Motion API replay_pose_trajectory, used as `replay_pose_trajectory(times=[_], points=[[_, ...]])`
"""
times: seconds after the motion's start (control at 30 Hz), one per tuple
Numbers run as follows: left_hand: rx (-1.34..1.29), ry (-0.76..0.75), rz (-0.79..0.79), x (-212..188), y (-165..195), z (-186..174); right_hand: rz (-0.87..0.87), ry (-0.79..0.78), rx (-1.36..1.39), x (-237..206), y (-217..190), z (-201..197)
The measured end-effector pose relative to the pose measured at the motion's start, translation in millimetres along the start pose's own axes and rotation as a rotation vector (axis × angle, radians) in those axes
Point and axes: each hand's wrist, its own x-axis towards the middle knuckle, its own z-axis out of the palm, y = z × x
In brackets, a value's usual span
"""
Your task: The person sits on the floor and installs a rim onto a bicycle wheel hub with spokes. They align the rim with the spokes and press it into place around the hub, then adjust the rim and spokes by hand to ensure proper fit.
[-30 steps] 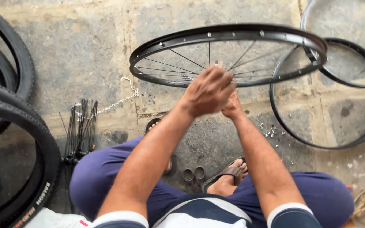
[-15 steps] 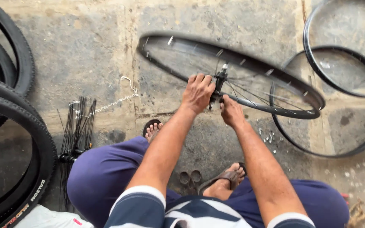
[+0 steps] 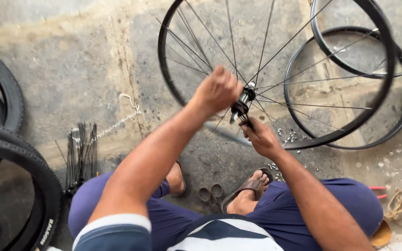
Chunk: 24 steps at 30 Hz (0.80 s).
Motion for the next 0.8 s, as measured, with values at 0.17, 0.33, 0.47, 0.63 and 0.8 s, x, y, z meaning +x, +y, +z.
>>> replay_pose_trajectory(times=[0.17,0.33,0.47,0.63,0.8], points=[[-0.035,-0.048,0.059,22,-16,38,0.001,0.09,-0.088,15,24,26],[-0.175,-0.27,0.032,17,-38,89,-0.219,0.409,-0.412,39,79,38],[-0.246,-0.394,0.032,11,-56,132,-0.115,0.196,-0.39,67,115,38],[-0.262,-0.522,0.054,-1,-62,192,0.342,-0.11,-0.405,77,125,58],[-0.259,-0.435,0.083,-4,-60,243,0.355,-0.167,-0.325,75,124,89]])
